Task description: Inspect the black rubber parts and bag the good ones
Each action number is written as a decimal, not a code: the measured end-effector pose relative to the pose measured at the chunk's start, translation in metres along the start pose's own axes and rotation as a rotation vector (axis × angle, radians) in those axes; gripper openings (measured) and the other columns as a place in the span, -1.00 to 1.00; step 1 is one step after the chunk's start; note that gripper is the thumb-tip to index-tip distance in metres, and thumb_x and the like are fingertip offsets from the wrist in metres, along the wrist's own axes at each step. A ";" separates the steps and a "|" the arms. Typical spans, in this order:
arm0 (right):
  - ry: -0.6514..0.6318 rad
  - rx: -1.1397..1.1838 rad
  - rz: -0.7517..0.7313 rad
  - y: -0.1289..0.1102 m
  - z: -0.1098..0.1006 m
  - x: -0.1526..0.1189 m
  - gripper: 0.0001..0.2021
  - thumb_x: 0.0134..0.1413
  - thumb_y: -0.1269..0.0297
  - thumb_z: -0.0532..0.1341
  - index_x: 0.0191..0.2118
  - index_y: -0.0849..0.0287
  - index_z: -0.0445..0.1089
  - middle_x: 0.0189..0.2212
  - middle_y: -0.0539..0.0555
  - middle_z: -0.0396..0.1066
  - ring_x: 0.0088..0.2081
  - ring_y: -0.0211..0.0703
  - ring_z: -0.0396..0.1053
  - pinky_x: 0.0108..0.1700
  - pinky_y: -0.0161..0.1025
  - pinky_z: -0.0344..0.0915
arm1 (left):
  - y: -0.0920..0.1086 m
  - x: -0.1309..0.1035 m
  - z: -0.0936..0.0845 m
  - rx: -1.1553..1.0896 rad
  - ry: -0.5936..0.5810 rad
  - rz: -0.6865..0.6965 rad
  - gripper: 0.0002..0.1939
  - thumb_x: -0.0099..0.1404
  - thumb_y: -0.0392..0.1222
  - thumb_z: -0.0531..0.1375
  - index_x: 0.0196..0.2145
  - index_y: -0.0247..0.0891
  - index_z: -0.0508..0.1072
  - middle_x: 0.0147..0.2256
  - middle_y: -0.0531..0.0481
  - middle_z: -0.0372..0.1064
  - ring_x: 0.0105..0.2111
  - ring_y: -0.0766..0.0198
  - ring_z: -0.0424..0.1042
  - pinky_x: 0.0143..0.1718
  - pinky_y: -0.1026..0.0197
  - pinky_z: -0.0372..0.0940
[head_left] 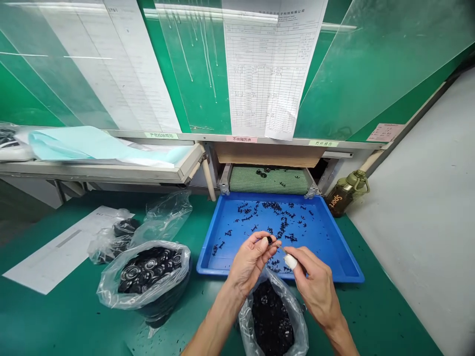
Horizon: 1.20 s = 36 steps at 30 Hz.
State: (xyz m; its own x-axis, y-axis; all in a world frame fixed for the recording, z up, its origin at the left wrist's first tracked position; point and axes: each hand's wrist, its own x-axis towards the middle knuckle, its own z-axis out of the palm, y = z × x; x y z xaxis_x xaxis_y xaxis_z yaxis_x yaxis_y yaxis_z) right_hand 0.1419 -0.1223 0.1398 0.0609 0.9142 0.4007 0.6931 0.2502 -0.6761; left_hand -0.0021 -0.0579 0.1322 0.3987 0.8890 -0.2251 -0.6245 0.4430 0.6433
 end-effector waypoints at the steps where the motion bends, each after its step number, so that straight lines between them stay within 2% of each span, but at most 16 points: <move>1: -0.007 -0.014 -0.015 -0.002 0.001 -0.002 -0.71 0.23 0.33 -0.03 -0.09 0.08 0.40 -0.31 0.07 0.41 -0.32 -0.21 0.37 -0.31 -0.33 0.30 | -0.002 -0.002 -0.002 -0.007 -0.018 0.009 -0.80 0.04 -0.26 0.35 -0.34 -0.31 0.46 -0.31 -0.04 0.46 -0.34 0.36 0.45 -0.30 0.37 0.33; 4: -0.026 -0.088 -0.074 -0.009 0.003 -0.006 -0.71 0.23 0.37 -0.03 -0.05 0.10 0.37 -0.30 0.07 0.39 -0.31 -0.22 0.37 -0.28 -0.33 0.29 | -0.007 -0.007 -0.005 -0.016 -0.040 0.032 -0.80 0.02 -0.31 0.36 -0.35 -0.31 0.47 -0.31 -0.02 0.45 -0.46 0.47 0.36 -0.43 0.42 0.25; 8: 0.003 -0.212 -0.157 -0.016 0.005 -0.011 -0.68 0.24 0.39 -0.06 -0.02 0.14 0.35 -0.32 0.10 0.36 -0.33 -0.21 0.34 -0.28 -0.29 0.28 | -0.010 -0.016 -0.005 -0.023 -0.021 0.063 -0.76 -0.04 -0.34 0.38 -0.37 -0.28 0.47 -0.29 0.00 0.45 -0.38 0.43 0.38 -0.26 0.37 0.27; 11: 0.033 -0.296 -0.198 -0.021 0.006 -0.014 -0.67 0.25 0.39 -0.06 0.00 0.14 0.35 -0.32 0.11 0.35 -0.31 -0.18 0.33 -0.27 -0.26 0.27 | -0.010 -0.022 -0.004 0.028 0.006 0.108 -0.75 -0.05 -0.33 0.39 -0.36 -0.26 0.49 -0.30 0.01 0.46 -0.34 0.40 0.39 -0.22 0.36 0.26; 20: 0.081 -0.414 -0.190 -0.029 0.014 -0.017 -0.68 0.27 0.37 -0.08 -0.04 0.19 0.36 -0.35 0.13 0.33 -0.32 -0.15 0.28 -0.26 -0.22 0.24 | -0.017 -0.025 -0.009 0.175 0.054 0.252 -0.78 -0.01 -0.31 0.36 -0.34 -0.26 0.49 -0.25 -0.04 0.48 -0.22 0.29 0.39 -0.09 0.24 0.24; 26: 0.095 -0.483 -0.159 -0.032 0.021 -0.015 -0.68 0.27 0.38 -0.08 -0.06 0.24 0.37 -0.36 0.12 0.33 -0.35 -0.15 0.25 -0.29 -0.22 0.21 | -0.026 -0.024 -0.009 0.268 0.096 0.342 -0.80 0.05 -0.29 0.33 -0.32 -0.26 0.47 -0.24 -0.03 0.45 -0.20 0.28 0.38 -0.09 0.21 0.24; 31: 0.043 -0.484 -0.168 -0.028 0.023 -0.011 -0.71 0.23 0.44 -0.06 -0.13 0.23 0.39 -0.40 0.10 0.33 -0.36 -0.14 0.24 -0.30 -0.22 0.19 | -0.027 -0.017 -0.014 0.273 0.153 0.366 -0.84 0.03 -0.28 0.34 -0.38 -0.25 0.47 -0.29 0.01 0.46 -0.26 0.31 0.40 -0.17 0.25 0.28; 36: -0.069 -0.334 -0.160 -0.015 0.017 -0.005 -0.66 0.18 0.51 -0.08 -0.13 0.19 0.39 -0.39 0.08 0.36 -0.33 -0.16 0.29 -0.28 -0.27 0.20 | -0.022 -0.013 -0.023 0.348 0.106 0.344 -0.84 -0.02 -0.31 0.35 -0.41 -0.28 0.48 -0.32 -0.01 0.49 -0.27 0.28 0.44 -0.17 0.23 0.31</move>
State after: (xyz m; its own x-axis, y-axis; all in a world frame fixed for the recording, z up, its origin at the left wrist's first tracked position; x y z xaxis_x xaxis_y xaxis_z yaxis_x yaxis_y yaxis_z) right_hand 0.1191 -0.1255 0.1368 -0.1080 0.8940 0.4349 0.8867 0.2844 -0.3645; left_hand -0.0090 -0.0762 0.1040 0.1273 0.9917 -0.0189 -0.4395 0.0735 0.8952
